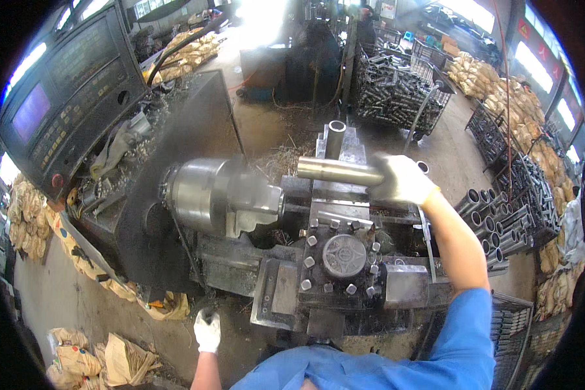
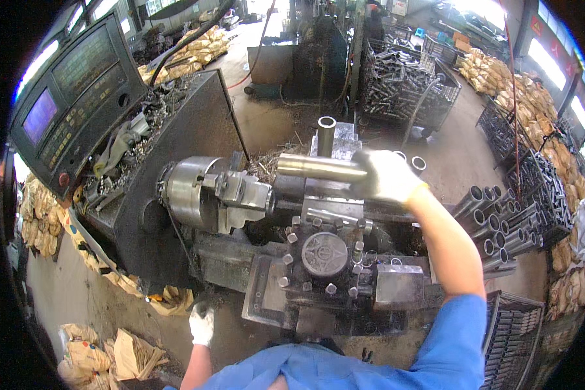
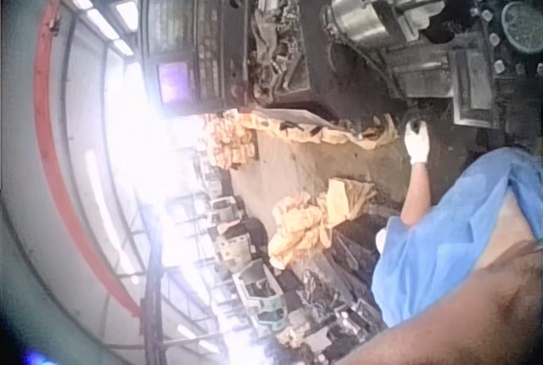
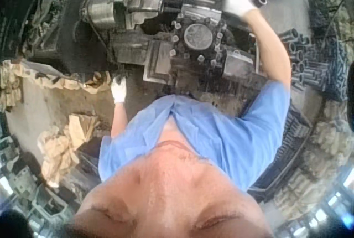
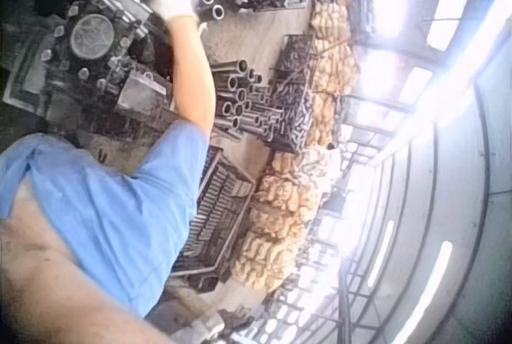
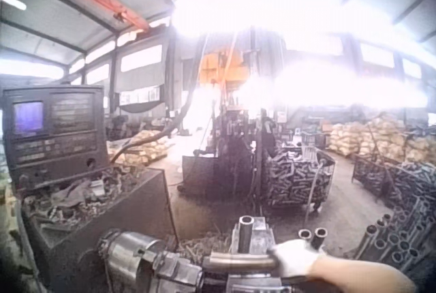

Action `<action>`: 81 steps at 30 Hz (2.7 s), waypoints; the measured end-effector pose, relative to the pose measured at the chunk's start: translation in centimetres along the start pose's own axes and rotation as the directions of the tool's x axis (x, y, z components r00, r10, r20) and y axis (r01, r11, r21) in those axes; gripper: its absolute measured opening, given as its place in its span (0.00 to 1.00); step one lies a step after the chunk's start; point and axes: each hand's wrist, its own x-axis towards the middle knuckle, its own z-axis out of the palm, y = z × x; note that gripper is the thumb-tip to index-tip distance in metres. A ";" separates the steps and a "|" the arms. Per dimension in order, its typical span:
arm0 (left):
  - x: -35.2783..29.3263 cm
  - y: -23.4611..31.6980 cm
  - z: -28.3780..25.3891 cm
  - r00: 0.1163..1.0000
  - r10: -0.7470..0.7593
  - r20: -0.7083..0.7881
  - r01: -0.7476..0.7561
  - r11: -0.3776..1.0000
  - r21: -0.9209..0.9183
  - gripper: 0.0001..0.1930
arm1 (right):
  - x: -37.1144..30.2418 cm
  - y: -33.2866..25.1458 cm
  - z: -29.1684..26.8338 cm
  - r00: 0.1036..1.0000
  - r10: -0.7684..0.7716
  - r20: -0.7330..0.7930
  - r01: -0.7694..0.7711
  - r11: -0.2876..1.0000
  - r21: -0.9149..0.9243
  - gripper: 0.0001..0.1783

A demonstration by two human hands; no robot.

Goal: The person operates a metal turning machine in a workshop. They repeatedly pick up cylindrical metal tubes, load them into the machine's chuck, and then remove them after processing. The person places the processed tubes into a nearby metal basket.

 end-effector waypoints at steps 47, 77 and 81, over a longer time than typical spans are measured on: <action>7.1 8.4 -20.7 0.583 0.523 -0.622 -0.337 0.852 0.400 0.23 | -3.6 5.5 7.8 0.956 0.280 0.085 -0.292 0.930 0.222 0.22; -15.0 19.2 -1.8 0.548 0.594 0.588 -0.502 0.797 -0.338 0.41 | -25.9 -22.3 13.0 0.989 0.027 0.142 -0.145 0.241 0.960 0.31; -18.6 11.6 -1.2 0.720 0.336 0.607 -0.347 0.932 -0.103 0.29 | -25.6 -25.0 14.3 0.983 -0.138 0.120 -0.056 0.402 0.914 0.30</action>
